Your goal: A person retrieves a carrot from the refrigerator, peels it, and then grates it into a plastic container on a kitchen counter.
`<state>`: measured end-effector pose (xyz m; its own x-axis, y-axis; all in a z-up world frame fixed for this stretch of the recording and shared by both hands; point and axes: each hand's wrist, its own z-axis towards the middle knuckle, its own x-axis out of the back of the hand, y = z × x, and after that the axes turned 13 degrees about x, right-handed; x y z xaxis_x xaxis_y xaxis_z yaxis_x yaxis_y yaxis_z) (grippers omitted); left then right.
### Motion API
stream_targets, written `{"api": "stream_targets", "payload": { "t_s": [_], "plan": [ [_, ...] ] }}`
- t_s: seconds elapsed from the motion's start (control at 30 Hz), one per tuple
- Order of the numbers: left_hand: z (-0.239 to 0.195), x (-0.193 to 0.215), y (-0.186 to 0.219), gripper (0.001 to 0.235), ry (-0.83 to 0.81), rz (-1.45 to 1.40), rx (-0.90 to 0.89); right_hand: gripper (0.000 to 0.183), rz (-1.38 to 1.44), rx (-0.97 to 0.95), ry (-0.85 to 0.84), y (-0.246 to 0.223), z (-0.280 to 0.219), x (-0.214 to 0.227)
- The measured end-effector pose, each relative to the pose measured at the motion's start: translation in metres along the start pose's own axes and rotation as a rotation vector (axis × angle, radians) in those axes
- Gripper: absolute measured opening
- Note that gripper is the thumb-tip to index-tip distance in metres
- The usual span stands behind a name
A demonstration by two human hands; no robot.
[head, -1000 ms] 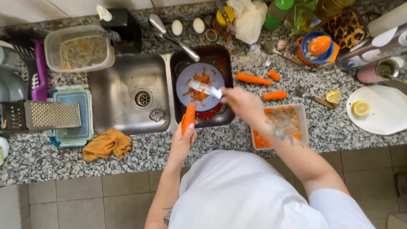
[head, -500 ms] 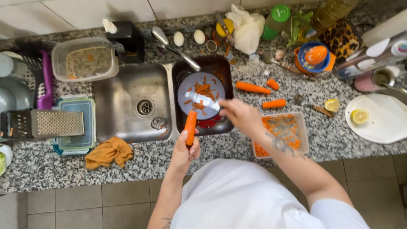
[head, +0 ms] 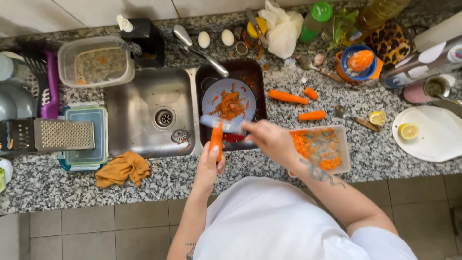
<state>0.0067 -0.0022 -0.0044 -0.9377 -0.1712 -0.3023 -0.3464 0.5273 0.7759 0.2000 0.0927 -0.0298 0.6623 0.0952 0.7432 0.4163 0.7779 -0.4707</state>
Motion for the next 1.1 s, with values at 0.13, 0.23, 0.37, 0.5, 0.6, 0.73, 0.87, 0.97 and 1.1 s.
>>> {"api": "stream_targets", "payload": {
  "t_s": [0.13, 0.23, 0.37, 0.5, 0.6, 0.73, 0.87, 0.97, 1.1],
  "plan": [
    [0.001, -0.002, 0.001, 0.033, 0.0, 0.092, -0.014, 0.025, -0.077, 0.035, 0.028, 0.026, 0.009, -0.006],
    [-0.004, 0.0, -0.001, 0.034, 0.01, 0.114, -0.026, 0.026, -0.135, -0.13, -0.047, 0.026, 0.021, 0.023],
    [-0.006, -0.004, 0.009, 0.039, 0.074, 0.229, -0.043, 0.03, -0.11, -0.098, 0.028, 0.019, 0.006, 0.01],
    [-0.006, -0.009, 0.018, 0.054, 0.076, 0.324, -0.123, 0.034, 0.032, -0.196, 0.045, 0.012, 0.007, 0.007],
    [-0.005, -0.009, 0.01, 0.05, 0.047, 0.337, -0.154, 0.03, 0.162, -0.229, 0.082, 0.002, 0.001, 0.01],
    [0.007, -0.015, 0.002, 0.077, 0.032, 0.045, -0.11, 0.03, 0.084, -0.129, 0.187, -0.018, -0.015, 0.021],
    [0.009, -0.02, 0.016, 0.055, -0.135, -0.117, -0.074, 0.023, 0.046, -0.241, 0.178, -0.032, -0.031, 0.034],
    [0.03, -0.015, -0.022, 0.031, -0.177, -0.224, -0.05, 0.027, 0.121, -0.393, 0.086, -0.042, -0.044, 0.04],
    [0.06, -0.038, -0.033, 0.039, 0.03, -0.078, -0.22, 0.027, 0.216, -0.508, 0.103, -0.048, -0.039, 0.039]
  ]
}}
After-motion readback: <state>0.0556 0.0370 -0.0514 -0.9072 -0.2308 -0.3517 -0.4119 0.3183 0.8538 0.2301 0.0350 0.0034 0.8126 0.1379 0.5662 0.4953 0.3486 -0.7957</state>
